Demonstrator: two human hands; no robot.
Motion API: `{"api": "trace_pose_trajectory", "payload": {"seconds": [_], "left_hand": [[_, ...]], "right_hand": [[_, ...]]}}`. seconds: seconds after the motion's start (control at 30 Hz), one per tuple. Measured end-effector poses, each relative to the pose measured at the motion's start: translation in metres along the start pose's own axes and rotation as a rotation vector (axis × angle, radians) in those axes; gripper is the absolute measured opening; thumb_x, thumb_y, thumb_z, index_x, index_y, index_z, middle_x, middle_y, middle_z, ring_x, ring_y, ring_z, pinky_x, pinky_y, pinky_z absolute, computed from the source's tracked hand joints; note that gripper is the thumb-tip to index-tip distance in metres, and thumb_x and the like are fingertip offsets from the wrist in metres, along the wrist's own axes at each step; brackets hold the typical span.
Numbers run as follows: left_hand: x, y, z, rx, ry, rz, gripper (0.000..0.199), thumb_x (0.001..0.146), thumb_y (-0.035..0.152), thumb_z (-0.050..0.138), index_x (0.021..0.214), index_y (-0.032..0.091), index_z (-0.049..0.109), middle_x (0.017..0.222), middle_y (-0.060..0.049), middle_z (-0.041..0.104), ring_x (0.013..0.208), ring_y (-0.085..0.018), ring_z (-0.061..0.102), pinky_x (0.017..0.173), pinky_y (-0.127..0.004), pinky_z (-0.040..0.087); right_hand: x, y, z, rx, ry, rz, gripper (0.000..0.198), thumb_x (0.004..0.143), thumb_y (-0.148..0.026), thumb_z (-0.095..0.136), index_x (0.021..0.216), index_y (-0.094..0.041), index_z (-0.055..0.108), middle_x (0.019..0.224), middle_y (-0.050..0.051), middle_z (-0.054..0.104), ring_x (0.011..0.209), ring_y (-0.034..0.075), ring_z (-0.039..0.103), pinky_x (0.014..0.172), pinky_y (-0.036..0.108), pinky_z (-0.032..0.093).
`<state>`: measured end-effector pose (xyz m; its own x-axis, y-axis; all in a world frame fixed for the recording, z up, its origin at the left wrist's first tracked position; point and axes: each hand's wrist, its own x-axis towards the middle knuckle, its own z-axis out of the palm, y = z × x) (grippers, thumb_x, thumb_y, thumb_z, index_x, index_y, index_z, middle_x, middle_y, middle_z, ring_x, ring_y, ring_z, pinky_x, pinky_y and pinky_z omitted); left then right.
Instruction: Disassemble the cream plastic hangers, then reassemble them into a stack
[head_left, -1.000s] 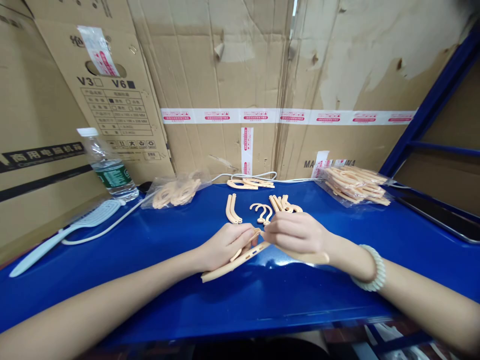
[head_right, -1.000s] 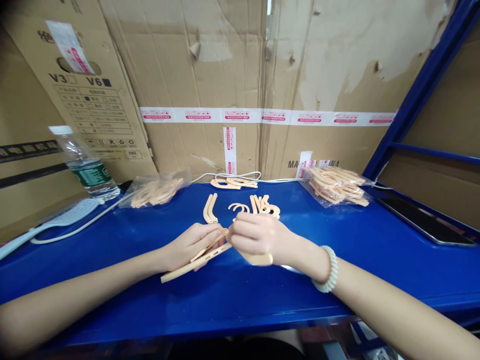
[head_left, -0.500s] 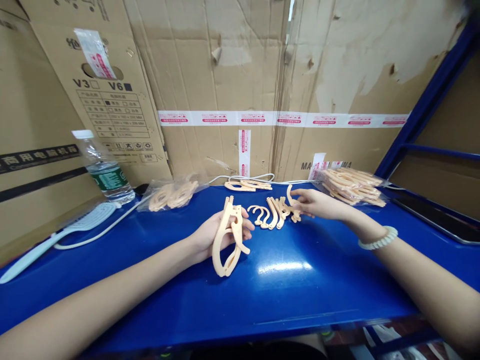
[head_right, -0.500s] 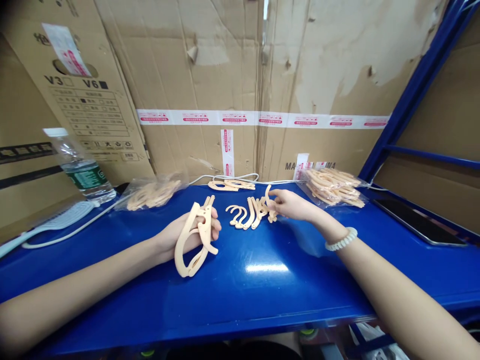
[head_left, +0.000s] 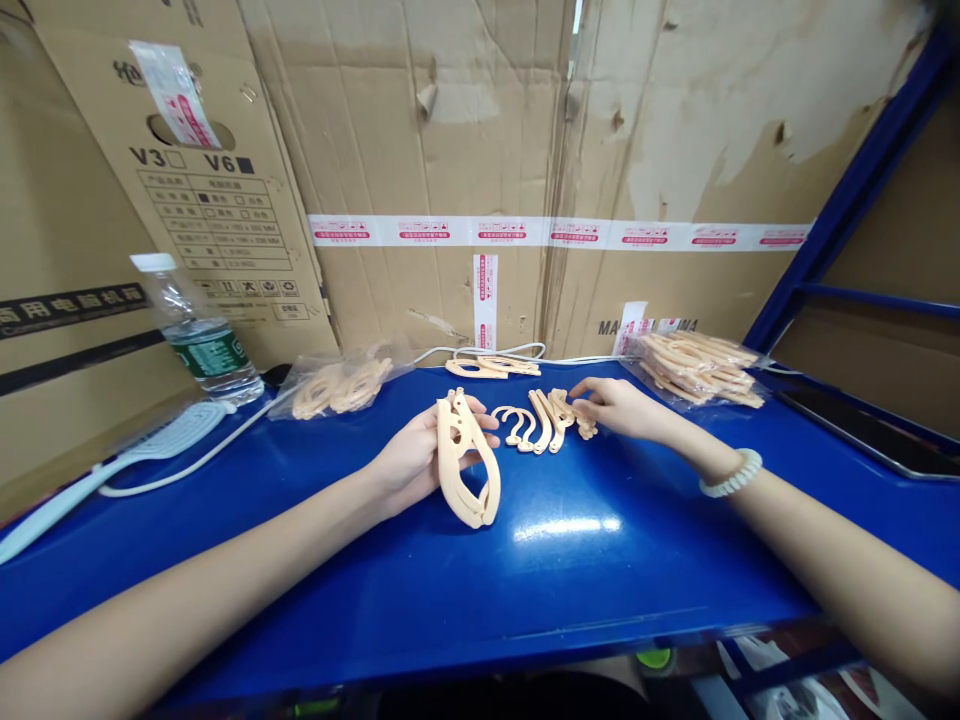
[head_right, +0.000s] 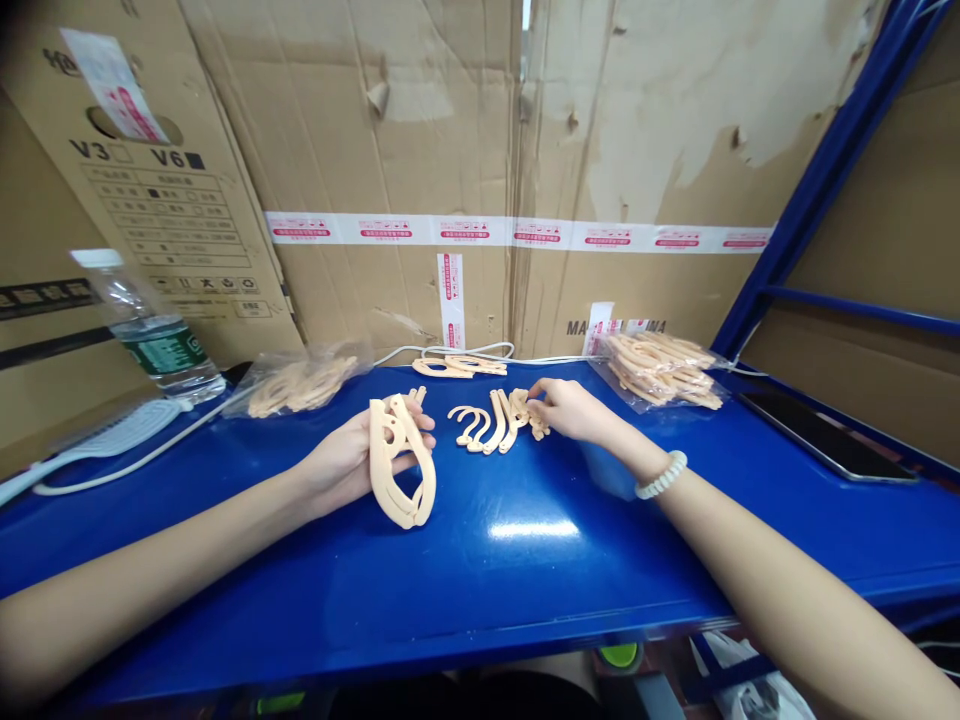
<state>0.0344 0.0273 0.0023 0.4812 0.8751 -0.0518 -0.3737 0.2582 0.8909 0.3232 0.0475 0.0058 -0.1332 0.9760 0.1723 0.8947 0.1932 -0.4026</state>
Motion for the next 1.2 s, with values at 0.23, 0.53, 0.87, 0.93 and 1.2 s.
{"api": "trace_pose_trajectory", "payload": {"seconds": [0.23,0.53,0.87,0.93,1.2], "left_hand": [[0.000,0.001,0.001,-0.007,0.016,0.007,0.030,0.085,-0.006,0.044,0.088,0.013,0.066,0.083,-0.006,0.073,0.075,-0.019,0.073,0.071,-0.030,0.059],[0.001,-0.001,-0.002,-0.023,-0.003,0.019,0.030,0.086,-0.004,0.045,0.090,0.014,0.069,0.081,-0.006,0.073,0.075,-0.020,0.073,0.071,-0.031,0.060],[0.001,0.000,-0.002,-0.029,0.018,0.032,0.029,0.082,-0.004,0.051,0.091,0.015,0.071,0.086,-0.006,0.072,0.079,-0.019,0.072,0.071,-0.030,0.059],[0.001,-0.001,-0.002,-0.033,0.020,0.041,0.028,0.081,-0.004,0.053,0.091,0.014,0.072,0.087,-0.006,0.072,0.078,-0.018,0.070,0.071,-0.030,0.059],[-0.001,-0.004,0.003,-0.062,0.027,0.042,0.027,0.082,-0.001,0.055,0.097,0.012,0.073,0.079,-0.005,0.069,0.069,-0.015,0.066,0.069,-0.028,0.058]], "right_hand": [[0.001,0.001,0.009,-0.098,0.123,-0.035,0.039,0.084,-0.053,0.056,0.096,-0.016,0.064,0.079,0.007,0.066,0.070,0.020,0.060,0.060,0.028,0.040],[0.007,0.010,0.019,-0.140,0.108,-0.074,0.023,0.082,-0.039,0.060,0.086,-0.018,0.067,0.075,0.005,0.067,0.075,0.020,0.060,0.064,0.027,0.041],[-0.003,-0.003,0.013,-0.125,0.251,-0.102,0.028,0.091,-0.040,0.052,0.098,-0.015,0.063,0.092,0.010,0.065,0.089,0.023,0.061,0.076,0.032,0.046],[-0.017,-0.027,0.012,-0.062,0.363,-0.276,0.028,0.093,-0.037,0.053,0.108,-0.016,0.060,0.101,0.011,0.062,0.093,0.023,0.059,0.080,0.034,0.047],[-0.065,-0.093,0.035,-0.284,0.174,-1.159,0.016,0.097,-0.016,0.049,0.099,-0.017,0.065,0.098,0.007,0.064,0.088,0.018,0.055,0.075,0.031,0.046]]}}
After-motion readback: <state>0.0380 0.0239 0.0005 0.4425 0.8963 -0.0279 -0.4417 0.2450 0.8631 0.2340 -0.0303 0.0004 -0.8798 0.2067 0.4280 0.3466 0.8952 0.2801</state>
